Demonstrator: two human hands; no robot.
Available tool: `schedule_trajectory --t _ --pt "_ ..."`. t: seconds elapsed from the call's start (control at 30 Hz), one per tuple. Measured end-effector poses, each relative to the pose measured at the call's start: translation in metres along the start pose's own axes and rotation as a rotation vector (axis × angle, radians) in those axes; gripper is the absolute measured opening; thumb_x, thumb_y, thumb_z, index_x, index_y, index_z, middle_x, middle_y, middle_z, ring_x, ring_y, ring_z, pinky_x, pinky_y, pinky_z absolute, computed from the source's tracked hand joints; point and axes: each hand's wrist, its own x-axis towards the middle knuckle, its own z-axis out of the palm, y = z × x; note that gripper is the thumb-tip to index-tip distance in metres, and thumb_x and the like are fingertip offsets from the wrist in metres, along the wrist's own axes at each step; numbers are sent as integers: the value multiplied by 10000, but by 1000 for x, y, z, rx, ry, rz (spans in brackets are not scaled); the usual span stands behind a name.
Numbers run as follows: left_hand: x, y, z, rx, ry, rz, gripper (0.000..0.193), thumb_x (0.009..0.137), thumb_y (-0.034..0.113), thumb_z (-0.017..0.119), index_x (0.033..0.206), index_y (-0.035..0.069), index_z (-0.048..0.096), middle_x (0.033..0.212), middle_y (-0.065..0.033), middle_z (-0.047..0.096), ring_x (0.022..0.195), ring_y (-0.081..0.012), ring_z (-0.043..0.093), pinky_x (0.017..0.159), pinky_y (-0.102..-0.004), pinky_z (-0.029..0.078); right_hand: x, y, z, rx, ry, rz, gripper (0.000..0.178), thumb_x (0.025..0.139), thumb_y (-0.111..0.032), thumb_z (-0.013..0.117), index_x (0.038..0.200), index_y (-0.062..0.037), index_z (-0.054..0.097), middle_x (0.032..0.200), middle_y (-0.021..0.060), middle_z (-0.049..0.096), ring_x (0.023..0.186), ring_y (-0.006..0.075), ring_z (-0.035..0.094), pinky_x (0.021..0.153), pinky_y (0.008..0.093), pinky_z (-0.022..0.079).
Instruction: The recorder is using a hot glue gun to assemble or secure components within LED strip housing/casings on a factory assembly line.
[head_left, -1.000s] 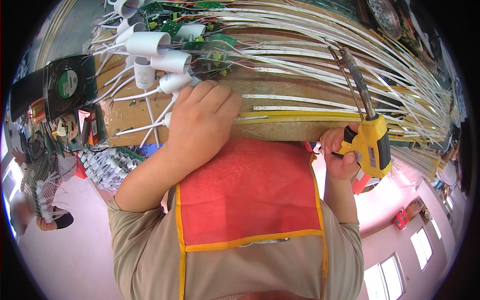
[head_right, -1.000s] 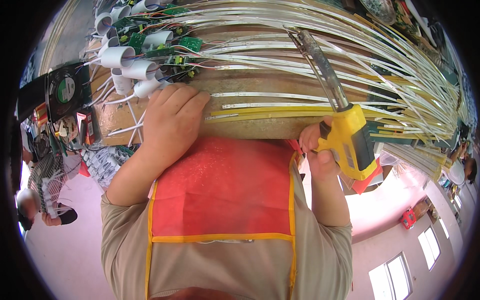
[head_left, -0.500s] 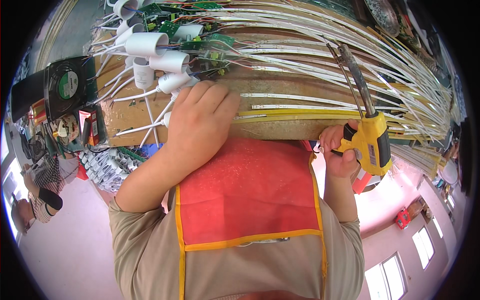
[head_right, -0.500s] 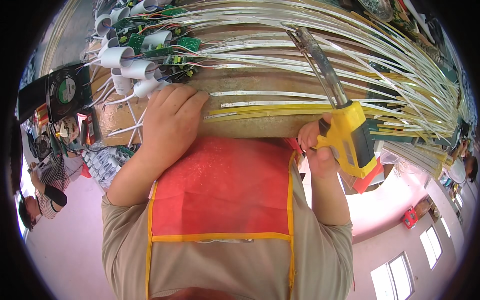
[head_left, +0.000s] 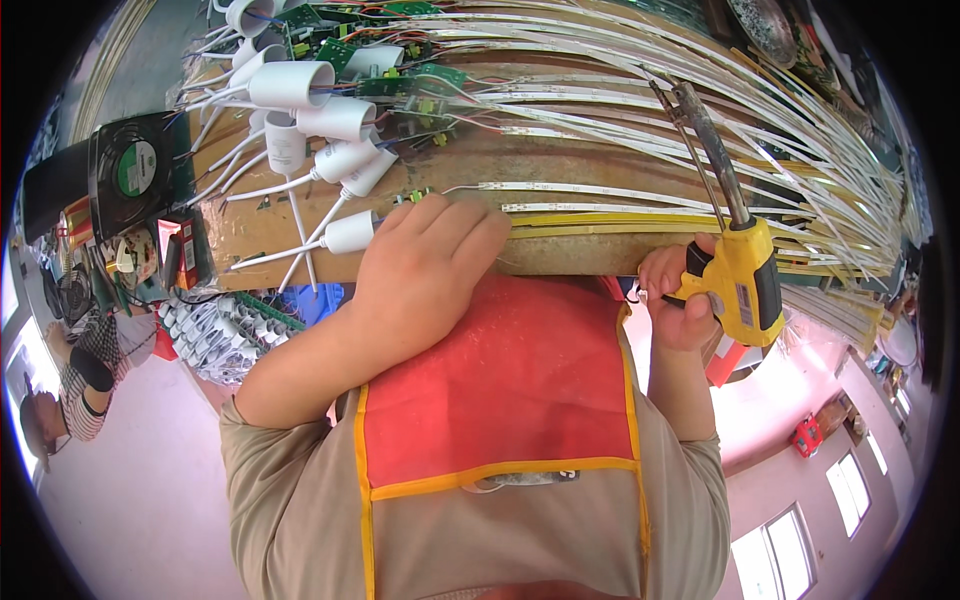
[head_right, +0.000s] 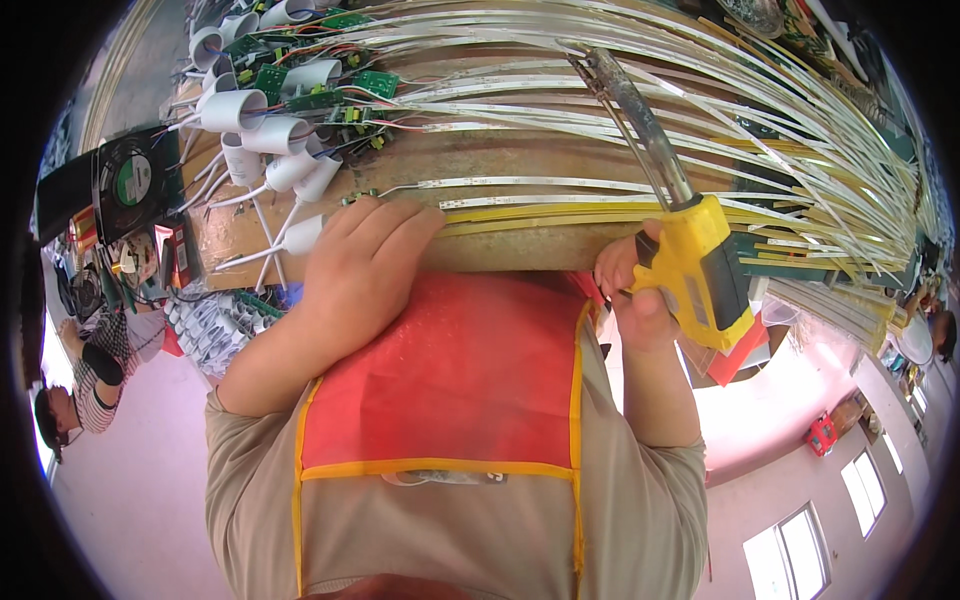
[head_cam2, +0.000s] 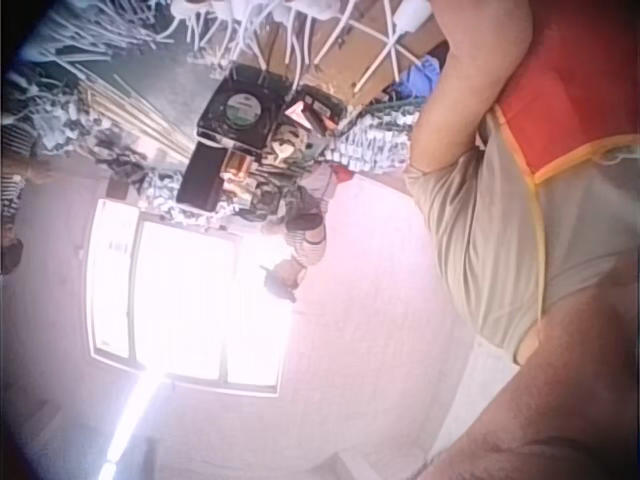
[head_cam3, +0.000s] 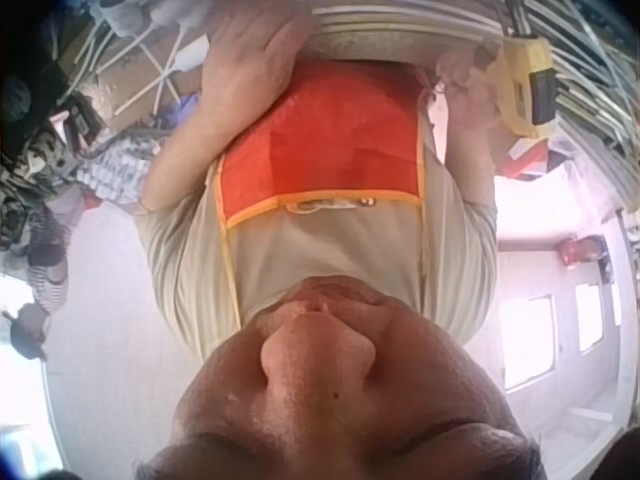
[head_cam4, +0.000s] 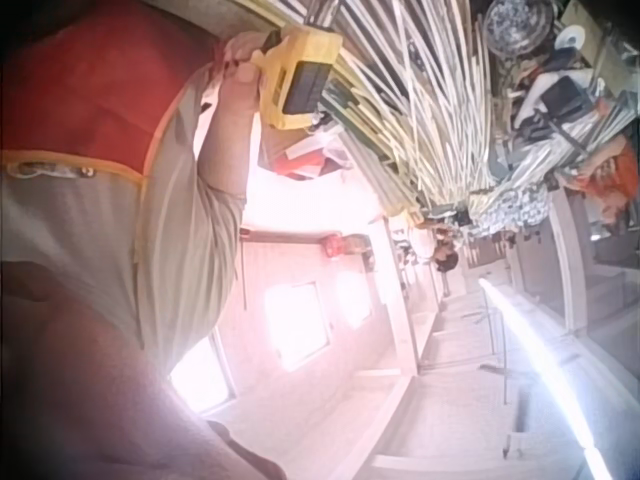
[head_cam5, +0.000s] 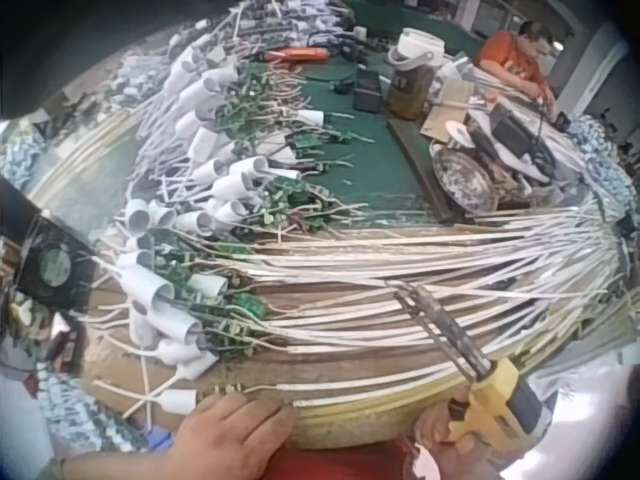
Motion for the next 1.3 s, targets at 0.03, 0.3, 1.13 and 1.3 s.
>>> schedule_trajectory --t 0.03,0.3,1.13,1.3 --pt "0 0 1 -5 -11 -10 322 777 68 636 1099 72 652 1078 -94 660 928 -282 631 784 -413 512 0 0 -1 1 -5 -3 742 909 -512 747 1445 -78 475 755 15 512 620 156 505 597 331 438" --pt "3 7 -13 -270 -73 -283 290 849 -53 595 1104 59 678 1030 -132 668 939 -367 651 801 -431 547 0 1 -1 5 -2 -18 744 916 -502 739 1447 -58 466 759 17 515 622 158 503 589 334 435" --pt "5 -24 8 163 186 28 325 748 122 823 1052 70 722 1190 -115 650 1130 -342 635 909 -443 537 -4 4 -3 -4 -23 -27 742 905 -514 745 1438 -75 475 759 14 505 636 159 487 604 336 435" --pt "-8 -27 4 11 214 87 317 725 135 839 1014 72 725 1140 -120 658 1061 -338 655 846 -425 540 -2 4 -3 -10 -49 -52 751 908 -515 742 1446 -71 464 767 12 508 639 157 486 604 333 436"
